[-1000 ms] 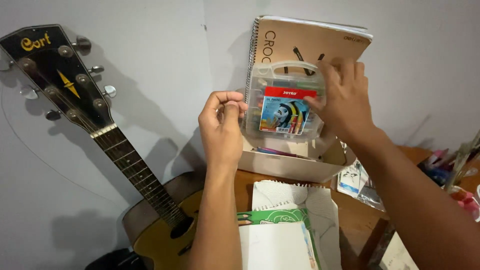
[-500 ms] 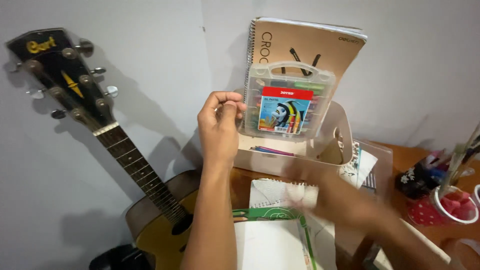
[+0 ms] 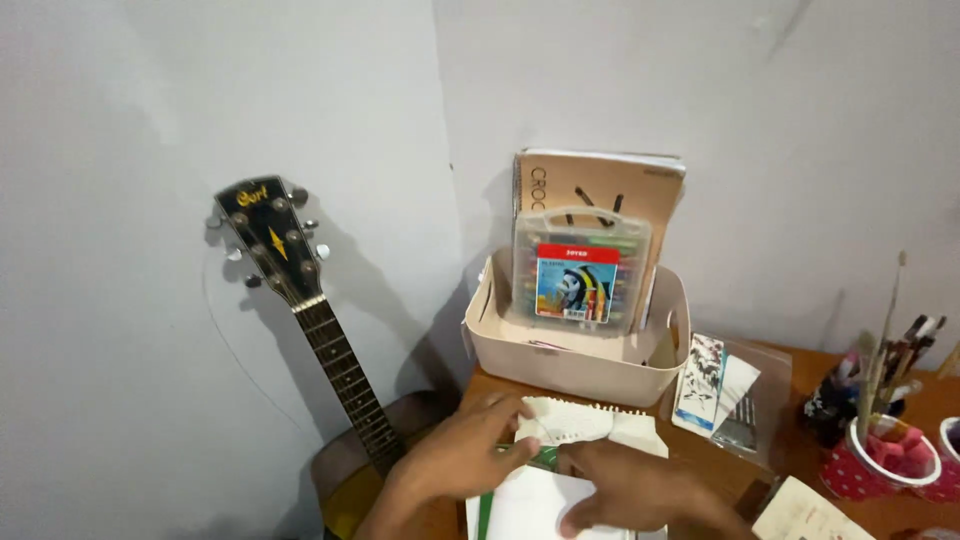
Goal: Organizing various art supplies including notebooks, colored pencils, and brushes on a desk.
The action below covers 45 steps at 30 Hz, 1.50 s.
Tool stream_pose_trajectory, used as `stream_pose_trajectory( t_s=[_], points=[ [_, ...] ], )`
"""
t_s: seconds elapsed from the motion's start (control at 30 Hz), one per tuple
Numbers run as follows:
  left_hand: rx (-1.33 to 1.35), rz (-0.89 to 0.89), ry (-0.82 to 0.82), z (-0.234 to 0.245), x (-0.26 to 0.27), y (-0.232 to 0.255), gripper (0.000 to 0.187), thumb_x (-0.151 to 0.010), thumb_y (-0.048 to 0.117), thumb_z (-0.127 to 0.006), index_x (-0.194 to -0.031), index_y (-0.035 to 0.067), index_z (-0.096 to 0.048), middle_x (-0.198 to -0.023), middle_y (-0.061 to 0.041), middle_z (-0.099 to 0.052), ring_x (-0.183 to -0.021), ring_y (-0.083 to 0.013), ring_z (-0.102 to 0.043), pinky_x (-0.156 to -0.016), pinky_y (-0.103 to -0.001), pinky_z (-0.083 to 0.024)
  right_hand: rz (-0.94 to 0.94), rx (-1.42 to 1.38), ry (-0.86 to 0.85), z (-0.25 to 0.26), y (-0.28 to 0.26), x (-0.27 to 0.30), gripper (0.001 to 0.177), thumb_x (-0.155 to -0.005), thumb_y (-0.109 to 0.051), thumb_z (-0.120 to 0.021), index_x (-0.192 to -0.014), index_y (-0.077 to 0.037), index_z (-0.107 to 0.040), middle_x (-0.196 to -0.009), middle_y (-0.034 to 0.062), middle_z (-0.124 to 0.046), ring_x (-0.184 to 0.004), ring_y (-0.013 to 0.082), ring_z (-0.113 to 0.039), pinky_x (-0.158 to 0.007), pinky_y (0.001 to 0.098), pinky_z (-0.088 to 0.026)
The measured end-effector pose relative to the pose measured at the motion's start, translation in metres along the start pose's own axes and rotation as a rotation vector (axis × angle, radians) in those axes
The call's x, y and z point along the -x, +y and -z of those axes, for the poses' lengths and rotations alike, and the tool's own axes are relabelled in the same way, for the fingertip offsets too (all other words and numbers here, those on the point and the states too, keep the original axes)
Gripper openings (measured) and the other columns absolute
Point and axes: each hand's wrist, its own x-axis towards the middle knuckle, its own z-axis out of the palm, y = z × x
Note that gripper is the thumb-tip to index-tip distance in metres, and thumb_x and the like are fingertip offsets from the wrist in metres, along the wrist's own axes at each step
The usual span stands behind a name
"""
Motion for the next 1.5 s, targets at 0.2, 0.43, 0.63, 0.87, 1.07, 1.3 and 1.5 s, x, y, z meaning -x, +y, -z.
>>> stream_pose_trajectory(
  t_s=[0.2, 0.43, 0.63, 0.87, 1.07, 1.3, 1.5],
  points=[
    [0.479, 0.308, -0.006, -0.033, 0.022, -0.001, 0.066, -0.092, 0.042, -0.068, -0.143, 0.007, -0.045, -0.124, -0.017, -0.069, -0.117, -0.0239, -0.067, -0.100, -0.037, -0.053, -0.001, -0.476, 0.113, 0.030, 0.016, 0.033, 0.036, -0.084, -0.036, -0.073, -0.107, -0.010, -0.068, -0.099, 0.0068, -0.077, -0.100, 0.0236, -0.071, -0.095, 0.0404, -0.055],
    [1.072, 0.297, 0.338, -0.035, -0.029, 0.030, 0.052, -0.089, 0.022, -0.065, -0.136, 0.001, -0.054, -0.118, -0.025, -0.074, -0.108, -0.0302, -0.072, -0.093, -0.042, -0.058, 0.066, -1.104, 0.695, 0.053, 0.059, 0.041, 0.036, -0.096, -0.035, -0.063, -0.108, -0.003, -0.074, -0.088, 0.0132, -0.070, -0.080, 0.0254, -0.062, -0.070, 0.0445, -0.051],
    [1.444, 0.000, 0.544, -0.032, -0.106, 0.030, 0.048, -0.098, 0.029, -0.058, -0.134, -0.003, -0.056, -0.119, -0.021, -0.070, -0.108, -0.0281, -0.067, -0.094, -0.039, -0.054, 0.041, -1.174, 0.811, 0.059, 0.004, 0.078, 0.043, -0.096, -0.038, -0.058, -0.122, -0.006, -0.069, -0.100, 0.0100, -0.080, -0.092, 0.0161, -0.076, -0.085, 0.0388, -0.062],
    [1.358, -0.079, 0.478, -0.033, -0.134, 0.067, 0.061, -0.097, 0.043, -0.045, -0.144, 0.004, -0.049, -0.130, -0.019, -0.064, -0.118, -0.0271, -0.063, -0.100, -0.039, -0.050, 0.266, -1.212, 1.102, 0.056, 0.039, 0.064, 0.039, -0.102, -0.023, -0.051, -0.121, 0.005, -0.070, -0.102, 0.0156, -0.077, -0.092, 0.0160, -0.069, -0.083, 0.0309, -0.057],
    [0.564, -0.042, 0.472, -0.041, -0.138, 0.068, 0.080, -0.105, 0.057, -0.029, -0.160, 0.001, -0.014, -0.159, -0.023, -0.027, -0.147, -0.0350, -0.027, -0.117, -0.042, -0.029, 0.342, -1.068, 1.115, 0.056, 0.037, 0.058, 0.033, -0.097, -0.016, -0.064, -0.122, 0.006, -0.067, -0.101, 0.0165, -0.075, -0.093, 0.0205, -0.069, -0.085, 0.0362, -0.058],
    [0.808, -0.342, 0.141, -0.009, -0.096, 0.104, 0.090, -0.092, 0.041, -0.057, -0.163, 0.006, -0.014, -0.149, -0.022, -0.045, -0.136, -0.0319, -0.048, -0.111, -0.043, -0.043, 0.351, -0.715, 1.092, 0.047, 0.001, 0.062, 0.037, -0.096, -0.015, -0.063, -0.131, -0.005, -0.060, -0.111, 0.0118, -0.072, -0.106, 0.0189, -0.071, -0.095, 0.0357, -0.057],
    [1.399, -0.358, -0.120, -0.009, -0.138, 0.005, 0.076, -0.094, 0.032, -0.063, -0.149, -0.015, -0.037, -0.126, -0.032, -0.060, -0.108, -0.0352, -0.066, -0.089, -0.041, -0.057, 0.247, -0.962, 1.206, 0.065, 0.040, 0.086, 0.044, -0.092, -0.012, -0.058, -0.136, -0.005, -0.056, -0.116, 0.0144, -0.073, -0.105, 0.0206, -0.069, -0.093, 0.0353, -0.056]
  ],
)
